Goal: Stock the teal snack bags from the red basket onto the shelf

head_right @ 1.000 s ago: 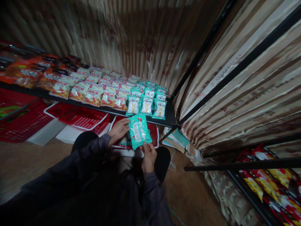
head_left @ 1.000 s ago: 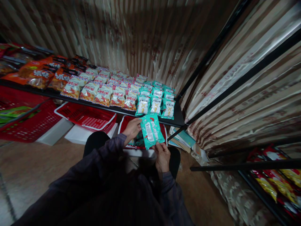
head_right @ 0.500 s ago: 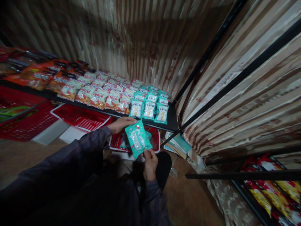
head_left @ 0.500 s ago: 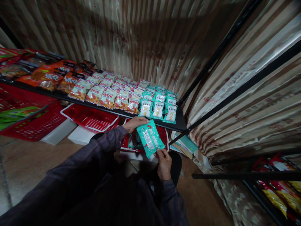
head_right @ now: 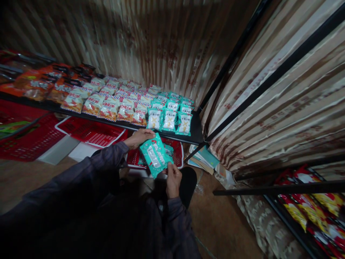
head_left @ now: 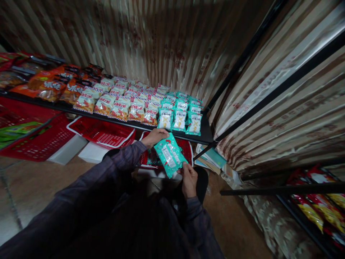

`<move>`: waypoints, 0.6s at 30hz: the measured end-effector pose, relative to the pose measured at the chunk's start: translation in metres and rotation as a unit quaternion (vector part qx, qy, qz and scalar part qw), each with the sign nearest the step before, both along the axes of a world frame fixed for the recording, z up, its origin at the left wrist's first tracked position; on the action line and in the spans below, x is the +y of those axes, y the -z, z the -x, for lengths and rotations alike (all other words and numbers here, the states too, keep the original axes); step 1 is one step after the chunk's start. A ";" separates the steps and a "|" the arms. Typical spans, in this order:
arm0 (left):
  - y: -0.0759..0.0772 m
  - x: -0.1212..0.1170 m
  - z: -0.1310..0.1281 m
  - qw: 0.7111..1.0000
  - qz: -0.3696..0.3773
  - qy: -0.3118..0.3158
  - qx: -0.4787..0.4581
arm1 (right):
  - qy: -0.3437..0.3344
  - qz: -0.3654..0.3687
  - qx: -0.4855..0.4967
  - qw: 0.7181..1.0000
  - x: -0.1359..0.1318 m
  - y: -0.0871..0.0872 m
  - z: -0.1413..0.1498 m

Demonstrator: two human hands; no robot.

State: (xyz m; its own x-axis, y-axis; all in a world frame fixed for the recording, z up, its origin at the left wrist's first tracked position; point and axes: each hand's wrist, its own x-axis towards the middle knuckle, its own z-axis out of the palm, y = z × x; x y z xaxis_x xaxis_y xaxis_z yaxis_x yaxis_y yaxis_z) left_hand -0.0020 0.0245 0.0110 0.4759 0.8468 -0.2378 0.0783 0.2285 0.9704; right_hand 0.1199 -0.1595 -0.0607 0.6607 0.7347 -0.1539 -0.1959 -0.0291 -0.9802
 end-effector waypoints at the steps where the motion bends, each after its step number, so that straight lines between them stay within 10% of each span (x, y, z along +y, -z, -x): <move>1: 0.000 -0.001 -0.001 1.000 0.000 -0.006 0.001 | 0.011 0.009 -0.014 1.000 0.000 0.001 -0.001; 10: -0.001 -0.003 -0.012 0.999 -0.033 -0.015 0.008 | 0.072 -0.007 -0.016 0.997 -0.004 0.003 0.005; 18: -0.009 0.003 -0.017 0.994 -0.078 0.063 0.034 | -0.031 -0.040 0.007 0.999 -0.003 -0.007 -0.009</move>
